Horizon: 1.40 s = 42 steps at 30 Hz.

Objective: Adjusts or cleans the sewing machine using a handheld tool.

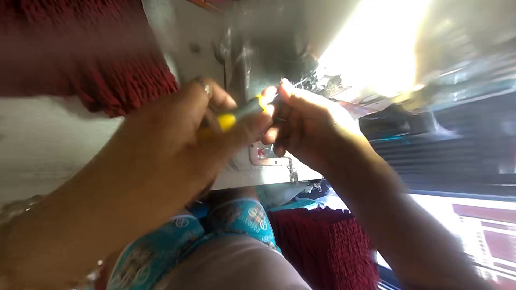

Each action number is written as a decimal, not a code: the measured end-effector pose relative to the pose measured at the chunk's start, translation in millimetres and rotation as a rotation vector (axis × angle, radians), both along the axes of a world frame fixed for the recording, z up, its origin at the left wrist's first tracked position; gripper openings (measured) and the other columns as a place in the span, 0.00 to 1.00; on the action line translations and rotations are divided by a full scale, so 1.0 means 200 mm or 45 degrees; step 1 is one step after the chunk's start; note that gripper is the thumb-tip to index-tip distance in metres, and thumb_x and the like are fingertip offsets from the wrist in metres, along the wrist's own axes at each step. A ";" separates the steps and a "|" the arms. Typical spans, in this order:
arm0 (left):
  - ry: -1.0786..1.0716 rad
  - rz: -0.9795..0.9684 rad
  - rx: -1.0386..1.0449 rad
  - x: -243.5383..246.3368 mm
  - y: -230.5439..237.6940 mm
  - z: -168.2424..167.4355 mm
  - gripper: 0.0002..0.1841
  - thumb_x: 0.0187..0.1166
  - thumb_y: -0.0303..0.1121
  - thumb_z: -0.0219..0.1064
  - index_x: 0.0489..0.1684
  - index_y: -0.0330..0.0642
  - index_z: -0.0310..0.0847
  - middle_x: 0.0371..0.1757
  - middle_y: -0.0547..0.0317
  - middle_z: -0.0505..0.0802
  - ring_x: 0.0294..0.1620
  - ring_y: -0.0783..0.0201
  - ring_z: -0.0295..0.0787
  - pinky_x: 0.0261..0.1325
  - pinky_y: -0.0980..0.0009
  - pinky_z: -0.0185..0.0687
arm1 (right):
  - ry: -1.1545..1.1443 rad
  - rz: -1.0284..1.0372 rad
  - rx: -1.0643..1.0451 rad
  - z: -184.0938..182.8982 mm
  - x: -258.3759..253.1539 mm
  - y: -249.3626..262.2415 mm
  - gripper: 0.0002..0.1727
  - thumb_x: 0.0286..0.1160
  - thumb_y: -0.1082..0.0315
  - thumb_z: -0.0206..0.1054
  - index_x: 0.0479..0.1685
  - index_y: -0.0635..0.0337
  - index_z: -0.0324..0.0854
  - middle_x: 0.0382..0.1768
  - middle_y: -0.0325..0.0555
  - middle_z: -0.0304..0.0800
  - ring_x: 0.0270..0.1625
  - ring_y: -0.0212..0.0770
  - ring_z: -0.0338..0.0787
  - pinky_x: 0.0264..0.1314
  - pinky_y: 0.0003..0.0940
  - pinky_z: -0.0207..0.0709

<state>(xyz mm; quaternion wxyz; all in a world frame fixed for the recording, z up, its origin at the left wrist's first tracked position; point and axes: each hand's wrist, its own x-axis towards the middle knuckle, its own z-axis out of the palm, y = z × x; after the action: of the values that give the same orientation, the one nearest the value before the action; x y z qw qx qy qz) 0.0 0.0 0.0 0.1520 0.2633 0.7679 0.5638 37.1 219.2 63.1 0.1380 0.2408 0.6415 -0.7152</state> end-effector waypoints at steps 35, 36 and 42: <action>-1.591 -0.388 0.357 -0.15 0.02 0.06 0.24 0.89 0.58 0.49 0.35 0.50 0.79 0.22 0.68 0.79 0.07 0.83 0.63 0.08 0.87 0.65 | -0.036 -0.041 -0.007 0.00 0.00 0.00 0.26 0.97 0.50 0.38 0.50 0.56 0.81 0.29 0.43 0.92 0.22 0.32 0.90 0.18 0.23 0.82; -1.589 -0.400 0.363 -0.15 0.02 0.06 0.25 0.89 0.59 0.49 0.34 0.50 0.80 0.21 0.68 0.79 0.07 0.83 0.63 0.08 0.88 0.65 | -0.036 -0.042 -0.011 0.00 0.00 0.00 0.26 0.97 0.50 0.38 0.50 0.56 0.81 0.29 0.42 0.92 0.22 0.32 0.90 0.18 0.23 0.82; -1.666 -0.347 0.376 -0.15 0.03 0.09 0.22 0.89 0.56 0.51 0.33 0.51 0.78 0.19 0.69 0.77 0.06 0.84 0.62 0.07 0.88 0.64 | -0.052 -0.043 -0.040 0.01 -0.01 0.00 0.25 0.97 0.51 0.39 0.50 0.55 0.81 0.30 0.42 0.92 0.21 0.31 0.90 0.17 0.22 0.81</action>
<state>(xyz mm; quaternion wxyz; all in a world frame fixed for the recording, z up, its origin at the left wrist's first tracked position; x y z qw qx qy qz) -30.4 6.5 17.0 0.6168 -0.0193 0.3931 0.6817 34.9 219.2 64.7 0.1428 0.2639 0.6230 -0.7224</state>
